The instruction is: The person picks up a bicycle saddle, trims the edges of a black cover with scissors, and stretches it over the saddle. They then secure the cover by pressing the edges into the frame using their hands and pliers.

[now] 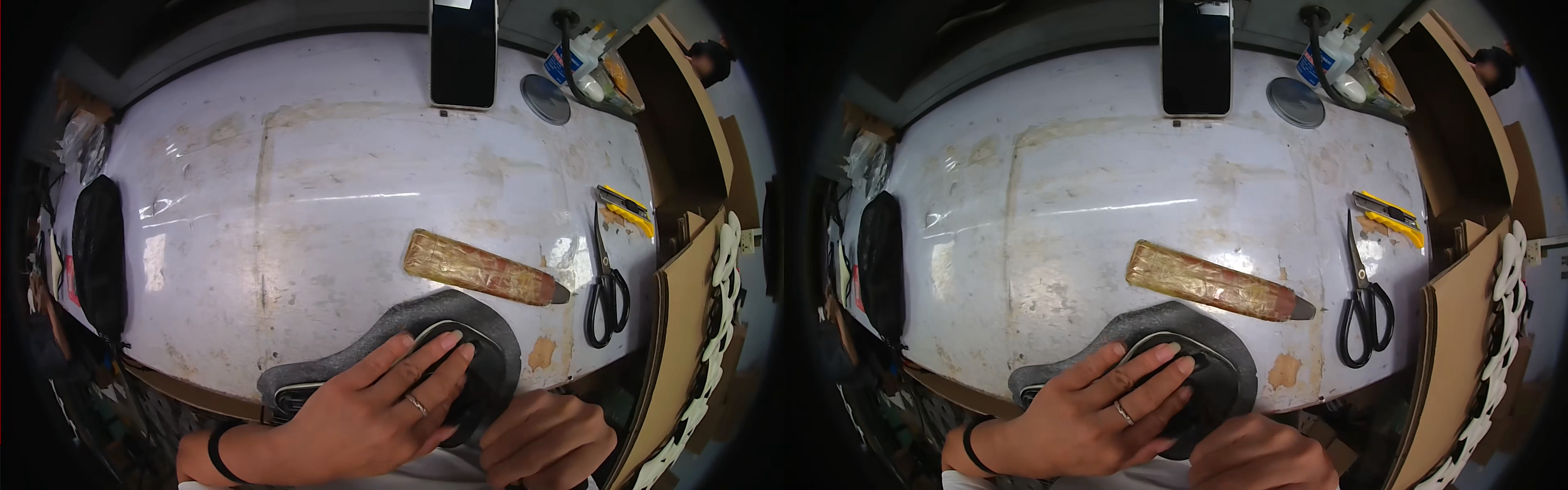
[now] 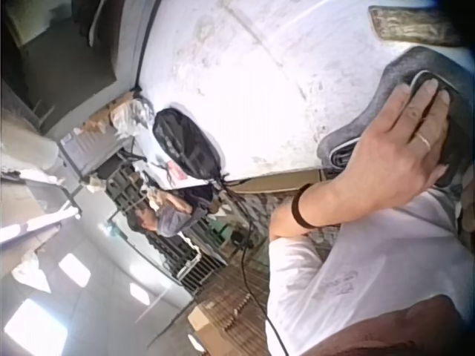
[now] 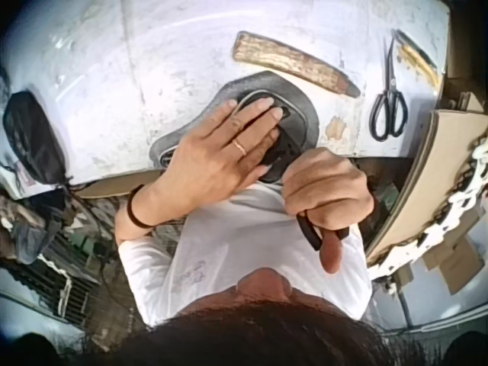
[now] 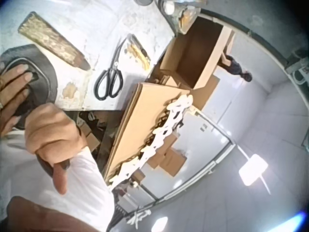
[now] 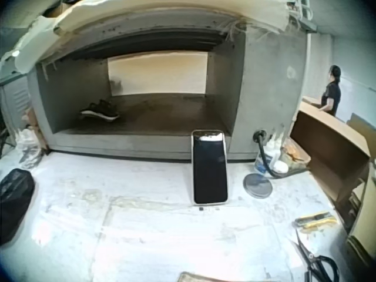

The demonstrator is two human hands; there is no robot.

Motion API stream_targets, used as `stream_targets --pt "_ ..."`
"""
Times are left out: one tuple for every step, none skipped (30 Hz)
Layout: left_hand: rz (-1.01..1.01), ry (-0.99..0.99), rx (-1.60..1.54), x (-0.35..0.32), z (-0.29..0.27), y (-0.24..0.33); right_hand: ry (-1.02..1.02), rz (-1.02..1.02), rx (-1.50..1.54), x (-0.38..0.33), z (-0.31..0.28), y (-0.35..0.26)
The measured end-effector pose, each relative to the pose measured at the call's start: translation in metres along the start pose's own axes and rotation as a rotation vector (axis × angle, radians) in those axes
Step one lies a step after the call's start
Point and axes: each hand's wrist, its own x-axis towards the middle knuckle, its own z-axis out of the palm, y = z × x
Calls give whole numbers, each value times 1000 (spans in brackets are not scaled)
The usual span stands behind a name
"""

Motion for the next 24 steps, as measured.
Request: stream_targets --pt "-12 0 9 -1 1 1 11 29 22 -4 0 -1" --pt "-13 -1 10 -1 1 2 12 29 23 -3 -5 -2" --pt "-27 -8 22 -2 0 3 -8 106 57 0 -11 -2" --pt "-30 -5 32 0 -2 3 -31 183 76 4 -16 -7" --pt "-27 -2 32 1 0 4 64 245 52 3 -15 -13" --pt "-28 111 -3 3 3 5 62 243 49 -2 -18 -16" --pt "-30 223 -39 4 4 6 121 219 125 -11 -23 -15" --pt "-27 223 -37 4 1 7 182 192 202 -17 -29 -13" --pt "-19 104 22 5 -3 7 146 180 204 -19 -33 -14" --pt "-10 -14 80 5 -5 7 147 178 200 -21 -34 -15" --pt "-7 -14 79 5 -5 7 144 172 192 -21 -33 -15" --pt "-9 -10 77 4 -4 7 142 167 183 -21 -33 -16" --pt "-10 -6 73 4 -3 8 144 167 176 -18 -29 -20" --pt "-8 -6 75 2 -1 8 119 200 115 -13 -23 -23" --pt "-26 0 76 -1 2 6 93 232 68 -10 -17 -21" --pt "-44 6 77 -3 5 5 77 242 0 -7 -11 -17" --pt "-70 -1 96 -7 1 5 123 102 -62 -7 5 -4" --pt "-45 16 49 -4 2 3 175 -23 -178 -8 15 -1" --pt "-20 32 2 -1 4 2 173 -17 -199 -6 15 -6" --pt "-24 29 6 -1 4 2 128 23 -197 -5 14 -7" --pt "-35 31 2 -1 4 3 84 63 -195 -3 13 -7" --pt "-45 32 -2 -1 4 4 85 61 -190 -1 11 -7" --pt "-42 35 -2 -1 4 4 61 98 -171 3 8 -7" --pt "-41 42 21 0 3 4 36 134 -153 5 6 -9"
